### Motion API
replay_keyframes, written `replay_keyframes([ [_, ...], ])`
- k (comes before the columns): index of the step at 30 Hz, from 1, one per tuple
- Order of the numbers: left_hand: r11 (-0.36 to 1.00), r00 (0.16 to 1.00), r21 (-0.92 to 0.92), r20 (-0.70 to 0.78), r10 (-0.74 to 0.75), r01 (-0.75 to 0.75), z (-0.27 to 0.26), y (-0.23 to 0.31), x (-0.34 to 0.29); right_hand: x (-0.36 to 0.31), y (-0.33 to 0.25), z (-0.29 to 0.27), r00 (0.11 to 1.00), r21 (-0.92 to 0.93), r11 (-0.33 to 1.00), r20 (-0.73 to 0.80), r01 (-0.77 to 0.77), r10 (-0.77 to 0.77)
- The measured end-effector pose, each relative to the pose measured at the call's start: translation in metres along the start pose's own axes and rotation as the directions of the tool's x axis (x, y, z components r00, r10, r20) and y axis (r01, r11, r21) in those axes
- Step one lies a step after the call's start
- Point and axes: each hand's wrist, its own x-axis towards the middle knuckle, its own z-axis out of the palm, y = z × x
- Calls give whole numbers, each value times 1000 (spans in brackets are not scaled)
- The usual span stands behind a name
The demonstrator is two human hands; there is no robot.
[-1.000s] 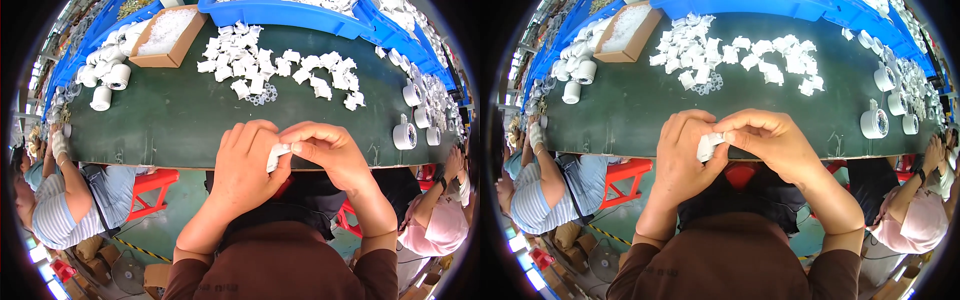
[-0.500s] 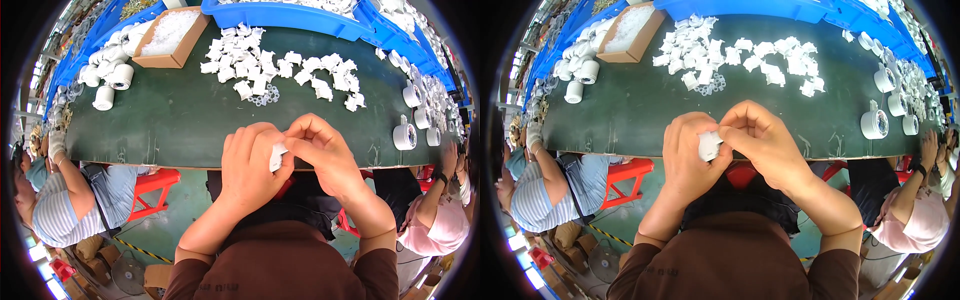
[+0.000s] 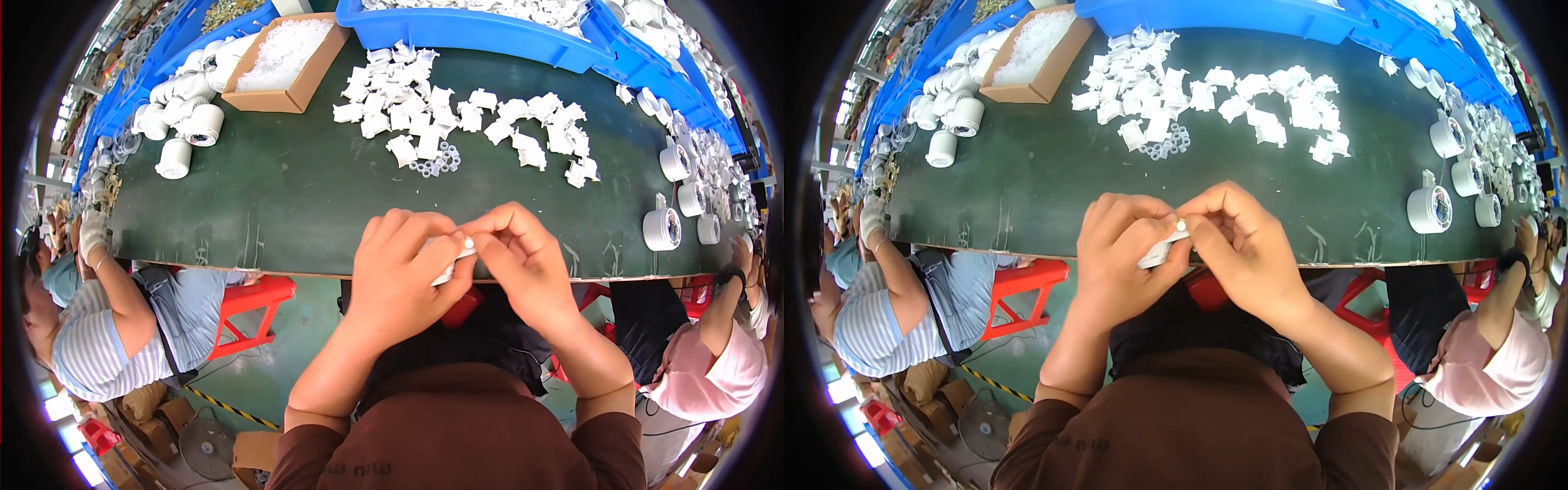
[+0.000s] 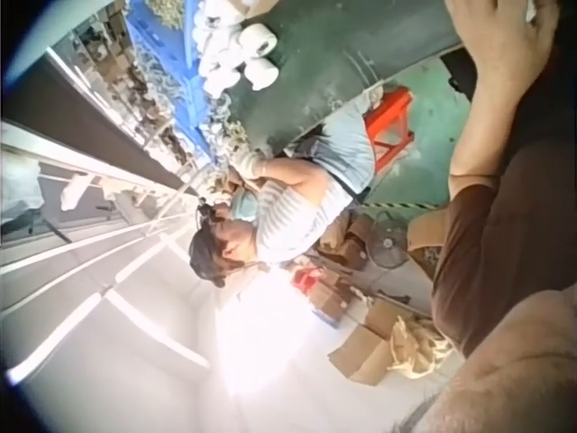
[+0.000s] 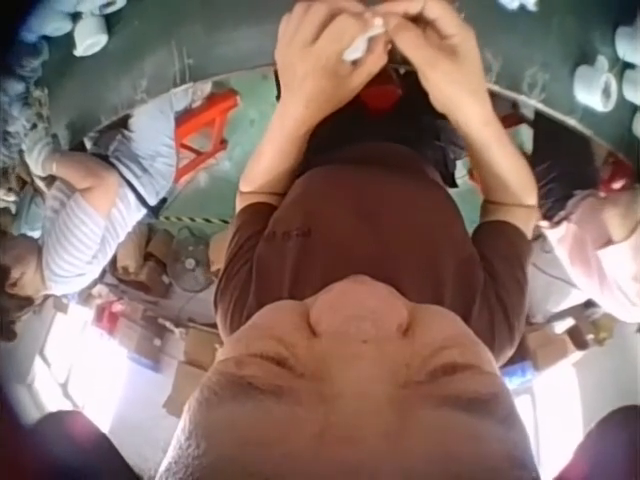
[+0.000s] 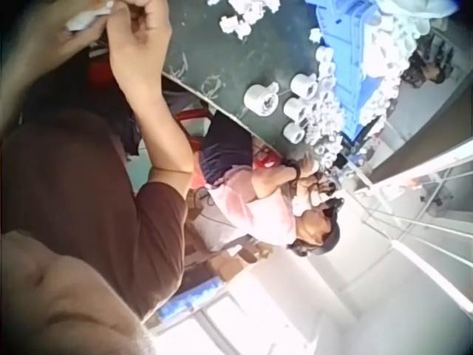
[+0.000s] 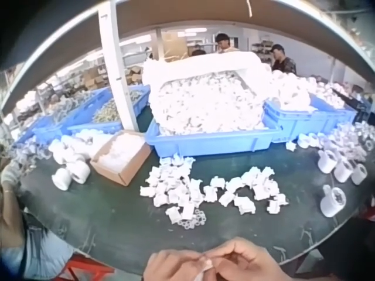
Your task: The person assembles camera components by hand, picking up a white plastic housing and a wire connector, threading the wire through the housing, and snapping a small white cap onto the assembly before setting the unit aside.
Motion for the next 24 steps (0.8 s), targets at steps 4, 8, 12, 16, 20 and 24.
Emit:
replay_keyframes([
  [4,997,972,8,226,69,-73,-39,-24,4,-13,-8,-23,956,-639,724,61,259,-288],
  [8,776,987,611,-63,-150,157,-74,-64,-6,-37,-30,-93,758,-987,107,24,123,-652],
  [12,756,881,454,-293,-372,471,-74,-85,-18,-68,-38,-192,642,-896,-166,-156,-412,-751],
  [16,853,922,351,-128,-366,387,-54,-69,-14,-72,-24,-222,723,-846,489,-474,-215,-503],
  [20,941,960,191,-29,-280,280,-33,-38,-8,-67,-19,-171,756,-718,692,-493,-75,-431],
  [24,953,959,-162,169,-227,255,-11,0,-10,-45,-3,-68,867,-538,834,-349,125,-355],
])
